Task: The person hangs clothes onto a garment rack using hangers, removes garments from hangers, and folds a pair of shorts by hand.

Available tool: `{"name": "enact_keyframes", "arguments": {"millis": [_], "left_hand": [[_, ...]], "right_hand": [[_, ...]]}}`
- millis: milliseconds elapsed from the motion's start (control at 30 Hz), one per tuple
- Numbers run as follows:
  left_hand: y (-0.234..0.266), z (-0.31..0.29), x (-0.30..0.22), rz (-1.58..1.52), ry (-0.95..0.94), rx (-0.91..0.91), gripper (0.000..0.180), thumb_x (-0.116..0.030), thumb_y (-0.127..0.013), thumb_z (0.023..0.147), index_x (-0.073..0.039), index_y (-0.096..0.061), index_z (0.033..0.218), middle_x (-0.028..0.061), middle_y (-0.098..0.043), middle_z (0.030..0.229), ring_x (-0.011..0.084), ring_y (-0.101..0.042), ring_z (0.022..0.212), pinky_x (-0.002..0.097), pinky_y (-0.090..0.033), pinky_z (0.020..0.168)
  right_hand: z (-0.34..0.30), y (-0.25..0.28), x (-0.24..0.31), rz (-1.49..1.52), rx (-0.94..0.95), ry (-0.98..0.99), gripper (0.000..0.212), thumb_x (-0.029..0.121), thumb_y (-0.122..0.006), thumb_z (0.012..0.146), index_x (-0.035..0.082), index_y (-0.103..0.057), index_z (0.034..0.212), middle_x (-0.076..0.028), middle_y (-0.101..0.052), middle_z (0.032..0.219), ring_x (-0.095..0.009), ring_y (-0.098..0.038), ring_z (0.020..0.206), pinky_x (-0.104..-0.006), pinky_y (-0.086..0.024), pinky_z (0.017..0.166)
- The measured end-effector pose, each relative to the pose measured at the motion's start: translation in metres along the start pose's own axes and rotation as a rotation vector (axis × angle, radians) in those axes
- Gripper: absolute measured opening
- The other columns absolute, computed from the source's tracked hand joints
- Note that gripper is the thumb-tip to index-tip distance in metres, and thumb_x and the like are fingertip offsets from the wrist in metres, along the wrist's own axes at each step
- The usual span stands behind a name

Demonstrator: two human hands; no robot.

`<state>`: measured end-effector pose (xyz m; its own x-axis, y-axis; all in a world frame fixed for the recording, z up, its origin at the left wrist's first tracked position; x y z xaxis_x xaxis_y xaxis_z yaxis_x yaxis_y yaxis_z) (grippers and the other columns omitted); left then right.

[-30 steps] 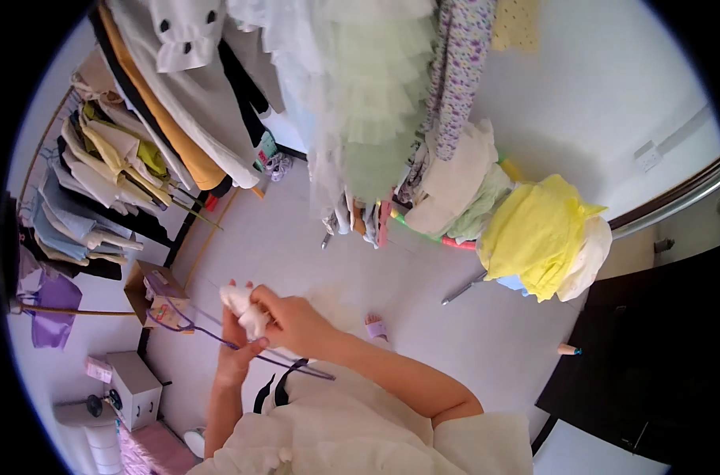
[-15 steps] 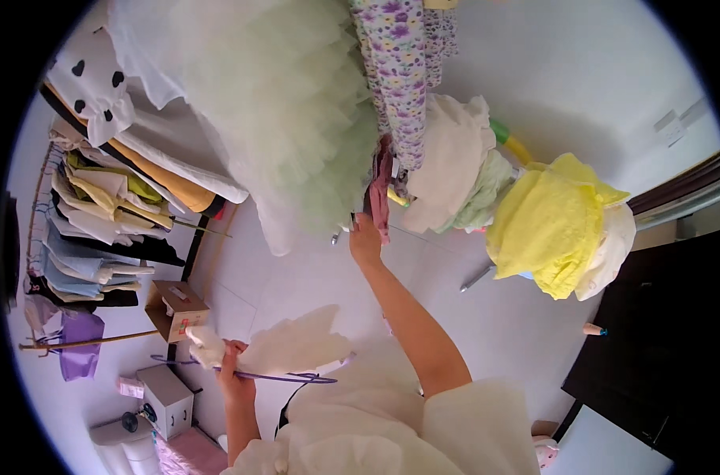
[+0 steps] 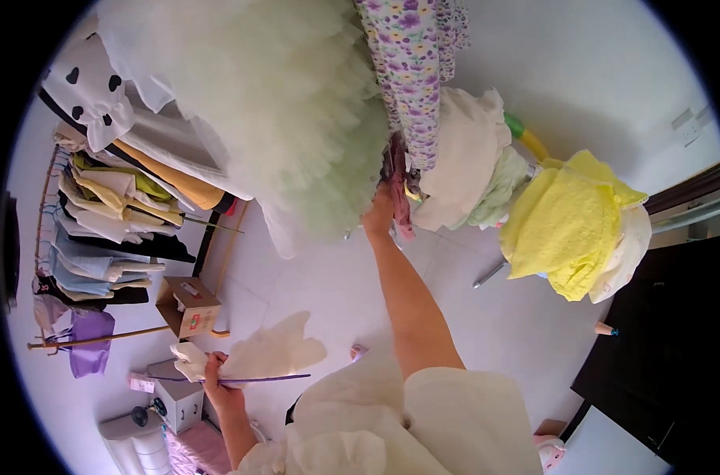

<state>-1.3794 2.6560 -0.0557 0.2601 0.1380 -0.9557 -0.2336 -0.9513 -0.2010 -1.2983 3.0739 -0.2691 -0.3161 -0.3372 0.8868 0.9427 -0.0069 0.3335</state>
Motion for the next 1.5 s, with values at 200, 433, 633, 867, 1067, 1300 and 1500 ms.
{"name": "enact_keyframes", "arguments": {"millis": [200,433,633,867,1067,1300,1500], "left_hand": [[0.026,0.006,0.008,-0.023,0.063,-0.029,0.013,-0.013,-0.057,0.082,-0.006,-0.048,0.085,0.0032,-0.048,0.075,0.0104,-0.046,0.072,0.0247,-0.039,0.068],[0.022,0.011,0.003,0.073,0.050,0.013,0.017,-0.013,-0.060,0.080,-0.003,-0.055,0.093,0.0005,-0.048,0.074,0.0091,-0.045,0.073,0.0243,-0.036,0.073],[0.051,0.024,0.002,0.205,-0.007,0.074,0.017,-0.011,-0.061,0.079,0.000,-0.056,0.091,0.0020,-0.051,0.077,0.0106,-0.048,0.072,0.0250,-0.038,0.071],[0.089,0.043,0.003,0.350,-0.050,0.148,0.014,-0.010,-0.062,0.076,0.002,-0.060,0.085,0.0039,-0.057,0.077,0.0112,-0.052,0.071,0.0252,-0.041,0.068],[0.091,0.047,0.004,0.400,-0.020,0.286,0.015,-0.013,-0.062,0.074,-0.001,-0.063,0.084,0.0020,-0.060,0.076,0.0099,-0.052,0.067,0.0248,-0.042,0.063],[0.056,0.018,-0.002,0.567,-0.077,0.605,0.028,-0.003,-0.056,0.073,-0.001,-0.061,0.101,0.0068,-0.063,0.091,0.0129,-0.058,0.080,0.0265,-0.045,0.072],[0.060,0.012,0.002,0.334,-0.036,0.743,0.039,0.000,-0.053,0.075,-0.001,-0.053,0.114,0.0066,-0.059,0.102,0.0143,-0.054,0.096,0.0271,-0.042,0.084]], "right_hand": [[-0.011,0.030,0.068,0.064,-0.107,0.275,0.032,0.017,-0.054,0.079,-0.001,-0.049,0.105,-0.020,-0.059,0.086,-0.037,-0.056,0.082,-0.0387,-0.043,0.073],[-0.085,0.072,0.040,0.063,-0.077,-0.048,0.030,0.014,-0.047,0.083,-0.003,-0.046,0.108,-0.024,-0.056,0.077,-0.039,-0.054,0.069,-0.0421,-0.042,0.063],[-0.164,0.167,0.075,0.100,0.128,-0.191,0.026,0.013,-0.045,0.084,-0.003,-0.047,0.105,-0.016,-0.052,0.069,-0.022,-0.049,0.062,-0.0345,-0.040,0.058],[-0.179,0.285,0.144,-0.074,0.386,-0.190,0.020,0.011,-0.048,0.084,-0.001,-0.051,0.099,-0.009,-0.046,0.065,-0.012,-0.039,0.059,-0.0282,-0.036,0.054],[-0.189,0.342,0.232,-0.317,0.601,-0.166,0.022,0.005,-0.050,0.080,-0.001,-0.052,0.100,-0.015,-0.046,0.063,-0.019,-0.044,0.054,-0.0286,-0.038,0.054],[-0.199,0.307,0.290,-0.364,0.799,0.008,0.023,0.006,-0.054,0.076,0.002,-0.053,0.099,-0.017,-0.053,0.068,-0.031,-0.054,0.061,-0.0330,-0.041,0.056],[-0.197,0.270,0.317,-0.283,1.023,0.142,0.026,0.007,-0.054,0.077,0.003,-0.053,0.103,-0.018,-0.054,0.069,-0.036,-0.055,0.062,-0.0375,-0.042,0.055]]}}
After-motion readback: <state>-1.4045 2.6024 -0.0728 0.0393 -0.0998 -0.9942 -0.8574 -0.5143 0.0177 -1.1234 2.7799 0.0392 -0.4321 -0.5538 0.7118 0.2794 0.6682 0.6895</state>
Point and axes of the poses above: each hand's wrist, its own z-axis towards the middle knuckle, its own y-axis out of the back of the hand, x = y × z, the point moved 5 cm from there along z, towards the middle knuckle
